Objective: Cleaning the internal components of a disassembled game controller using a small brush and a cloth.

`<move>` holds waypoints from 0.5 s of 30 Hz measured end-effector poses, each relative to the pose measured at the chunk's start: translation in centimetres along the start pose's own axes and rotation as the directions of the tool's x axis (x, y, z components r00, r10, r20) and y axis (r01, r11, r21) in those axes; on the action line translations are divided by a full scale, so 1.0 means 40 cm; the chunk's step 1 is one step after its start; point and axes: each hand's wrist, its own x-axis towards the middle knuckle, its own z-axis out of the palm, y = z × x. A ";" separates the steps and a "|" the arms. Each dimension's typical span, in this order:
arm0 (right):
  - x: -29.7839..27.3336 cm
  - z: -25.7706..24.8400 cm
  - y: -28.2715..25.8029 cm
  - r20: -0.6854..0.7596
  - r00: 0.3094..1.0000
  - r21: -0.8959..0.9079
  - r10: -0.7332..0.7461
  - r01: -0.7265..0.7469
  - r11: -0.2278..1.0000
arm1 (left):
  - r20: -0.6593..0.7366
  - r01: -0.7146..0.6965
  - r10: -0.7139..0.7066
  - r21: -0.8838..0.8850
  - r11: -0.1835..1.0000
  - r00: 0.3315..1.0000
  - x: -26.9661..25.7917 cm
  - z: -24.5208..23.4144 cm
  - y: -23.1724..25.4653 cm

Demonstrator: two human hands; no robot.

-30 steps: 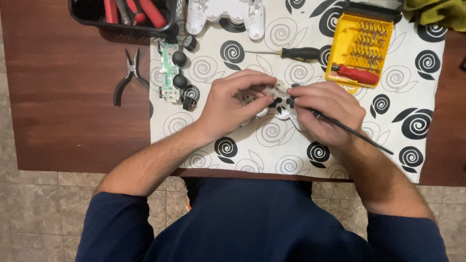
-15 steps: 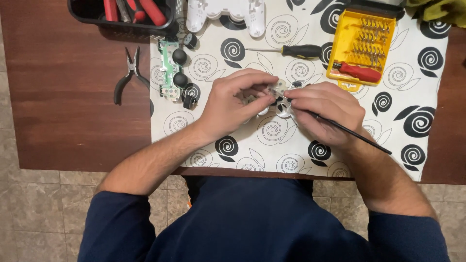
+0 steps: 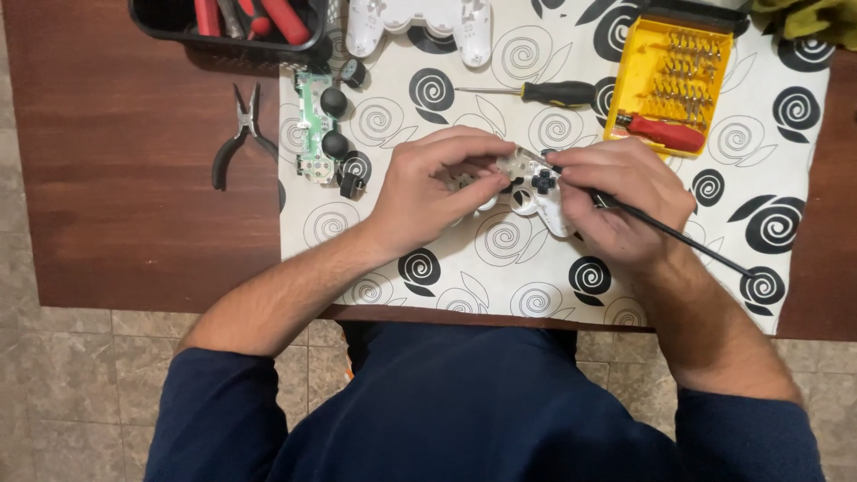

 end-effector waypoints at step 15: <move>-0.019 -0.002 0.014 -0.002 1.000 0.050 -0.006 0.007 0.999 | -0.021 0.019 -0.018 0.011 1.000 1.000 0.000 -0.002 0.005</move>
